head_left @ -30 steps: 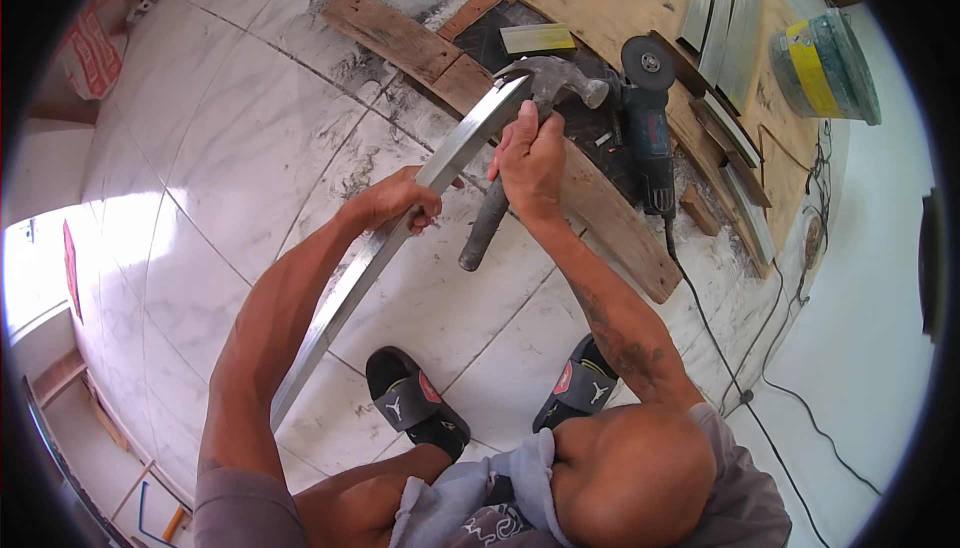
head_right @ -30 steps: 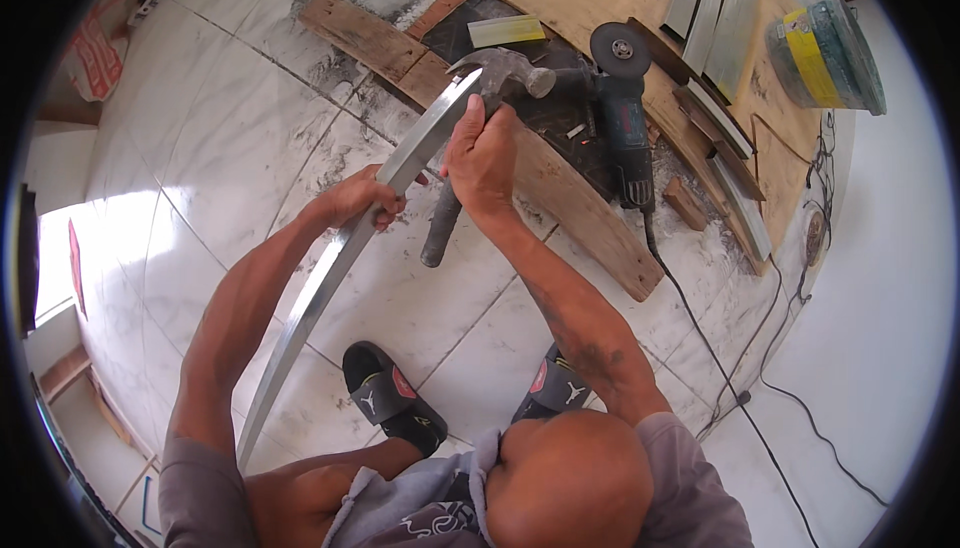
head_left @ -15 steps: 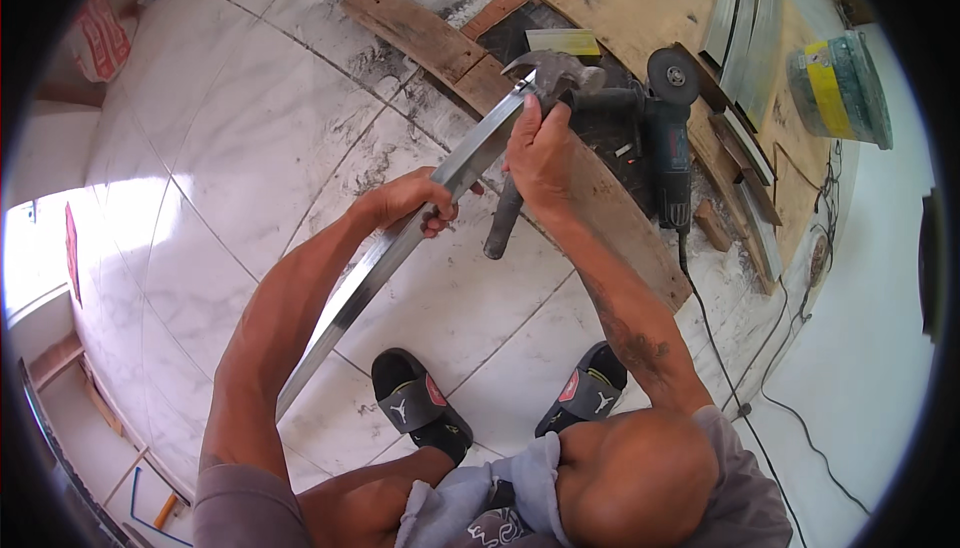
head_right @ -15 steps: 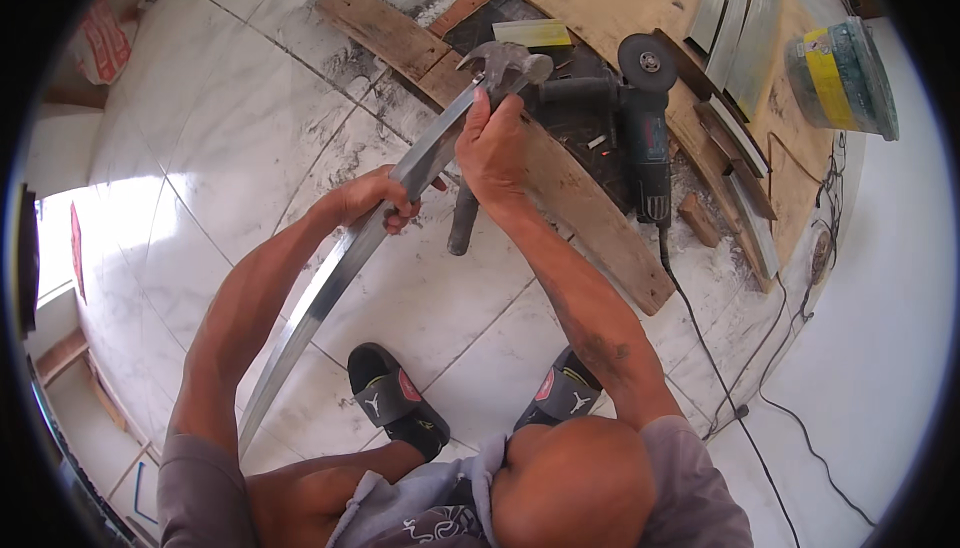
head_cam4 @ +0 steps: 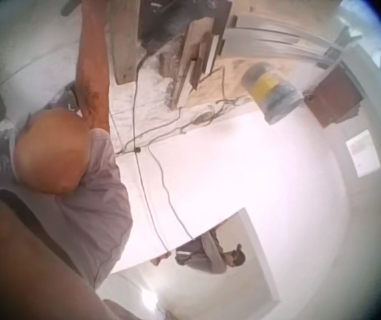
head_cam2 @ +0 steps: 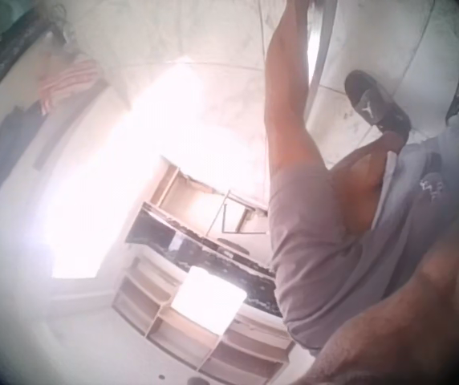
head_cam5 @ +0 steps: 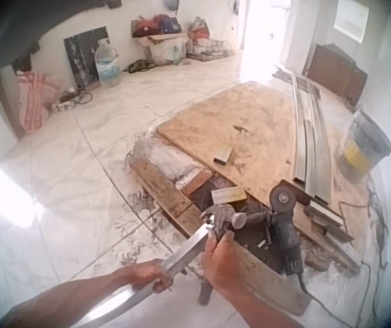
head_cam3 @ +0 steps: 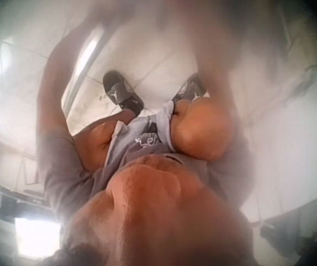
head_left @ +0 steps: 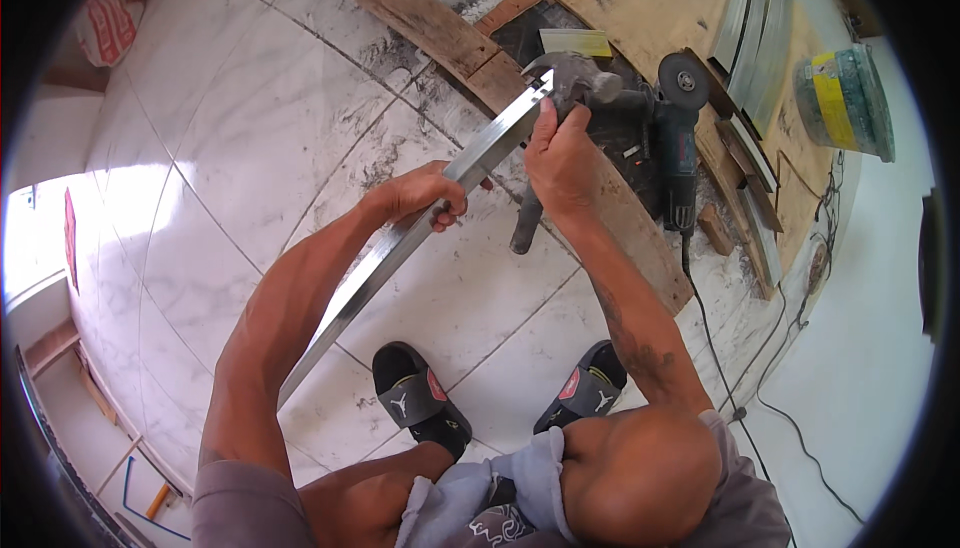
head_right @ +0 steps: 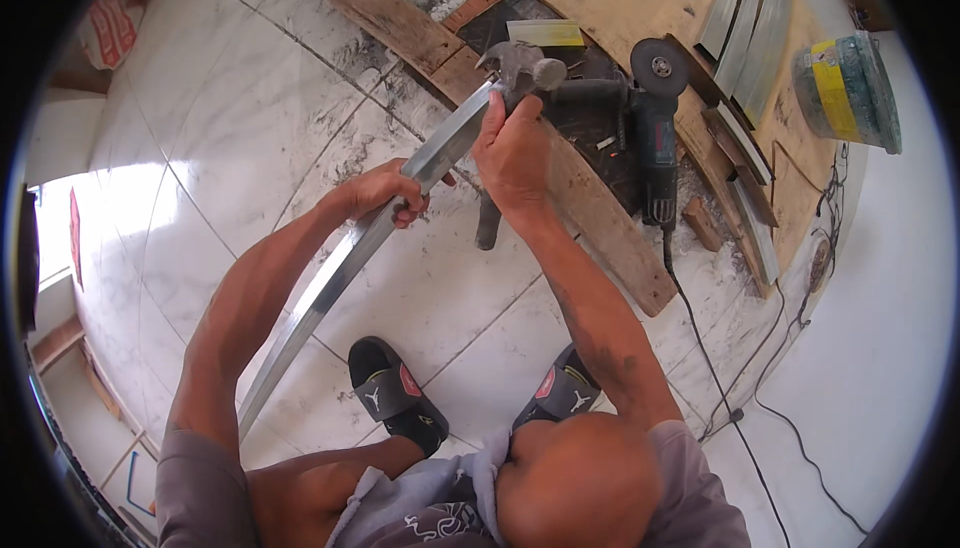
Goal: The person uses an angle grinder to cut a piece of metal trim resting on a wooden block, then uses a hammer to bend and adjust the cut edge.
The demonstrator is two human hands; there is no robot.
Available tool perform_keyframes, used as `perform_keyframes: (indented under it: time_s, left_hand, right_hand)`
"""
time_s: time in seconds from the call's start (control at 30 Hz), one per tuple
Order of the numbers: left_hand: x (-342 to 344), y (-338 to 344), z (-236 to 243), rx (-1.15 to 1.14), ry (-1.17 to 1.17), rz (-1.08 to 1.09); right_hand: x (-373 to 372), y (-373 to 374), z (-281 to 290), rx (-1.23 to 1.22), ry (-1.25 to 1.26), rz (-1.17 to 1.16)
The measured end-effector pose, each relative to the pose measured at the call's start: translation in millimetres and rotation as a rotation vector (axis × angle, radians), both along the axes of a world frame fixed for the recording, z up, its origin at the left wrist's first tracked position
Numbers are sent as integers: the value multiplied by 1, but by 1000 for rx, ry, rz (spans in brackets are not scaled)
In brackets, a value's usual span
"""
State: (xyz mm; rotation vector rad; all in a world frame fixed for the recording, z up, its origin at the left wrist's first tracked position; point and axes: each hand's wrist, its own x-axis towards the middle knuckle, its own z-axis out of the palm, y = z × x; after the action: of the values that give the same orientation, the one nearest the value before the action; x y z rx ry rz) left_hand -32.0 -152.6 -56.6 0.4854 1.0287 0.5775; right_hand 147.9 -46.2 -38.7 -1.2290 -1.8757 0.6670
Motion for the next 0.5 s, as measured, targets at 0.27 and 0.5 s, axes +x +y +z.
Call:
perform_keyframes:
  time_s: [0.27, 0.5]
  left_hand:
    - [21, 2, 11, 176, 374, -67]
    - [47, -9, -3, 424, 919, -95]
  right_hand:
    - [31, 2, -8, -129, 21, 19]
    - [68, -14, 45, -552, 278, -53]
